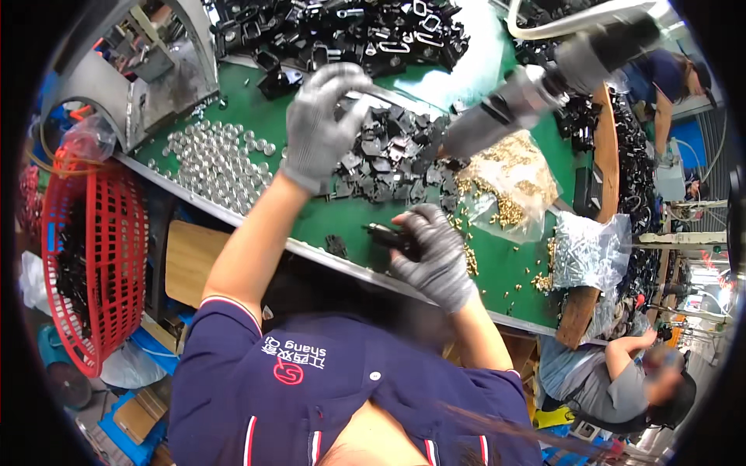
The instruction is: Assemble small black plastic components using hands and a pneumatic tool at a factory workstation.
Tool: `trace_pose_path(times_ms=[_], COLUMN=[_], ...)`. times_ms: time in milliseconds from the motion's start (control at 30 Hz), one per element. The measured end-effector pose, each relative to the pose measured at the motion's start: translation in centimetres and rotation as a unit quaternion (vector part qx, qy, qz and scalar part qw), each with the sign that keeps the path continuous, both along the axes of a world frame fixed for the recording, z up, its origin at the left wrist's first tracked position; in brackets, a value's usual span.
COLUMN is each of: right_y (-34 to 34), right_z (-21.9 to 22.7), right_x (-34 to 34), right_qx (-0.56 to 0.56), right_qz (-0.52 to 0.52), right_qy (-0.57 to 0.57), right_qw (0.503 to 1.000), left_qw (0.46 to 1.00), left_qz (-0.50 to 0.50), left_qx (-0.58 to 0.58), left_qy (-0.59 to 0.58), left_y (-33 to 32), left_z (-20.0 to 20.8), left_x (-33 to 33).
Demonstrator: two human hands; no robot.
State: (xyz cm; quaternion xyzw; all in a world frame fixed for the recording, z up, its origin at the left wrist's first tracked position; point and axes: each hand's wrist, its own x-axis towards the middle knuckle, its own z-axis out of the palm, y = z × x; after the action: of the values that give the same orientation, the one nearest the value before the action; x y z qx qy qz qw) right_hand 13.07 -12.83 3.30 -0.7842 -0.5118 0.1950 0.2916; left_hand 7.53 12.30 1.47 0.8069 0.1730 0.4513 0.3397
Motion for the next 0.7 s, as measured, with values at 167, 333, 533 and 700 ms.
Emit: trace_pose_path(times_ms=[167,333,533,700], right_y=[-2.3,-1.3,0.4,3.2], right_z=[1.8,0.9,1.6,2.2], right_x=[12.4,26.5,18.1,5.2], right_qx=[0.165,-0.02,0.261,0.231], right_qz=[-0.259,-0.391,-0.153,-0.103], right_qy=[-0.078,-0.238,-0.181,0.093], right_qw=[0.948,0.889,0.936,0.963], left_qw=[0.971,0.856,0.836,0.901], left_qz=[0.009,0.02,-0.027,-0.264], left_qx=[0.194,0.207,0.253,-0.338], left_qy=[0.142,0.473,0.486,0.061], left_y=[7.2,7.1,5.9,0.5], left_z=[0.0,1.7,3.5,3.7], left_x=[8.2,14.1,14.0,4.3])
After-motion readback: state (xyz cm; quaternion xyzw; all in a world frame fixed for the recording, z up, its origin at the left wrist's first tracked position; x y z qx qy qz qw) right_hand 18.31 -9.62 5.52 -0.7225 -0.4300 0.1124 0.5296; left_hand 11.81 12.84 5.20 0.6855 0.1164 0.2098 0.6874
